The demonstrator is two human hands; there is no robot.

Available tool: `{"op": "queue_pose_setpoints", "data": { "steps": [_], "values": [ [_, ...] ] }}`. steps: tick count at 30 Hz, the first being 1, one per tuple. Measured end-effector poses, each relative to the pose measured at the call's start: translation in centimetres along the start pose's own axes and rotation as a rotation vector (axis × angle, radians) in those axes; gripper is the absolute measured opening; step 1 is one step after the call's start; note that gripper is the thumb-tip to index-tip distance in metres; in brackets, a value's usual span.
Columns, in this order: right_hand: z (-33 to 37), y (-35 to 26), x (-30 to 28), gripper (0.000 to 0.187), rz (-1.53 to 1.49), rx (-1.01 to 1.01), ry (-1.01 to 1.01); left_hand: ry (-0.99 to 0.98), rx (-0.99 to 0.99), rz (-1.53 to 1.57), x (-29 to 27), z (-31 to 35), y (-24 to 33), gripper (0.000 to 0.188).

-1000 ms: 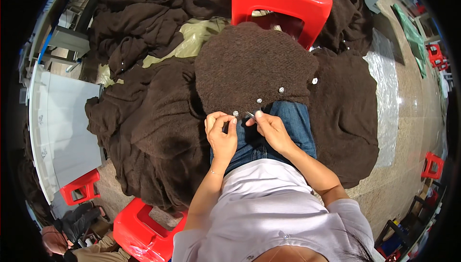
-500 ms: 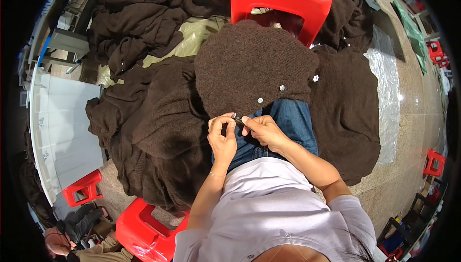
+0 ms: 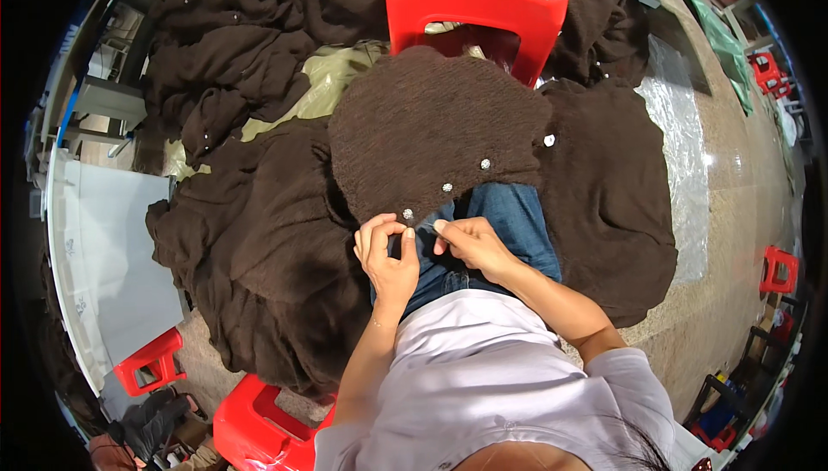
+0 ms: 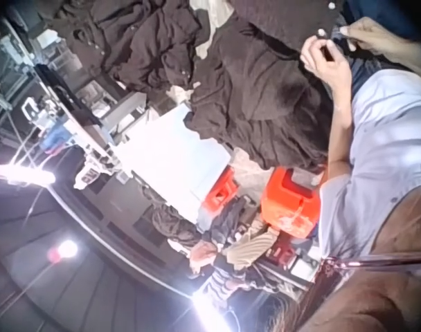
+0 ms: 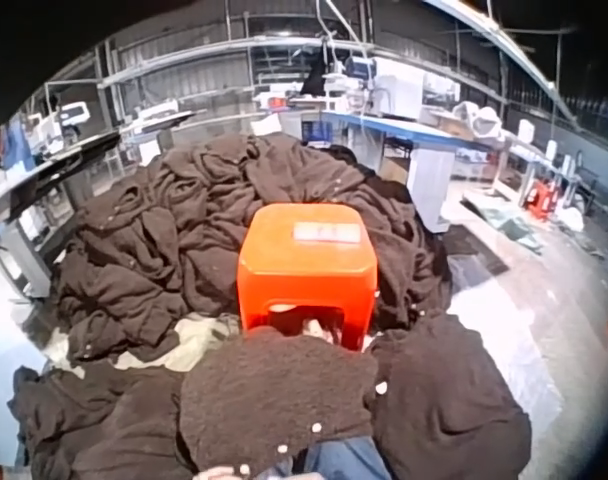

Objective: Fastening buttons or snaps on dark fabric garment pieces in a production environment.

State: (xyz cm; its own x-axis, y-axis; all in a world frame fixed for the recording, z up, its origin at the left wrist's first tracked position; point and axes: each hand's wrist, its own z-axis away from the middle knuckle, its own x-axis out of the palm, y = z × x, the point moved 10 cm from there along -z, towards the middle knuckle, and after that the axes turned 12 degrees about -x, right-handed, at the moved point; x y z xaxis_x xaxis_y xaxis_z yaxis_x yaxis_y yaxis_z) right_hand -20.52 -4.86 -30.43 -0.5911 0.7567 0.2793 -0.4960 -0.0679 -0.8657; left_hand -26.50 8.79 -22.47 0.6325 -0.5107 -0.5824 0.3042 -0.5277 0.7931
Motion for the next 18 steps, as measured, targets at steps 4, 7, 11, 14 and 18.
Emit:
{"op": "queue_pose_setpoints", "data": {
  "steps": [4, 7, 11, 14, 18],
  "values": [
    [1.9, -0.4, -3.6, 0.045, -0.097, -0.133, 0.235, 0.051, 0.155, -0.082, 0.4, -0.8, 2.9, 0.013],
    [1.5, 0.0, -4.6, 0.032, -0.193, -0.145, 0.371, -0.024, 0.189, 0.04, 2.1, -1.5, 4.0, 0.015],
    [-0.2, -0.2, -4.3, 0.023, -0.352, -0.154, 0.405, -0.103, 0.085, 0.182, 4.2, -1.4, 2.4, 0.012],
    [-2.1, 0.7, -3.4, 0.04, -0.487, -0.072, 0.262, -0.085, 0.107, 0.171, 4.2, -1.2, 2.5, 0.011],
    [-2.4, 0.6, -2.7, 0.046, -0.671, -0.058, 0.208, -0.094, 0.065, 0.2, 4.1, -1.3, 2.2, 0.01]
  ]
}}
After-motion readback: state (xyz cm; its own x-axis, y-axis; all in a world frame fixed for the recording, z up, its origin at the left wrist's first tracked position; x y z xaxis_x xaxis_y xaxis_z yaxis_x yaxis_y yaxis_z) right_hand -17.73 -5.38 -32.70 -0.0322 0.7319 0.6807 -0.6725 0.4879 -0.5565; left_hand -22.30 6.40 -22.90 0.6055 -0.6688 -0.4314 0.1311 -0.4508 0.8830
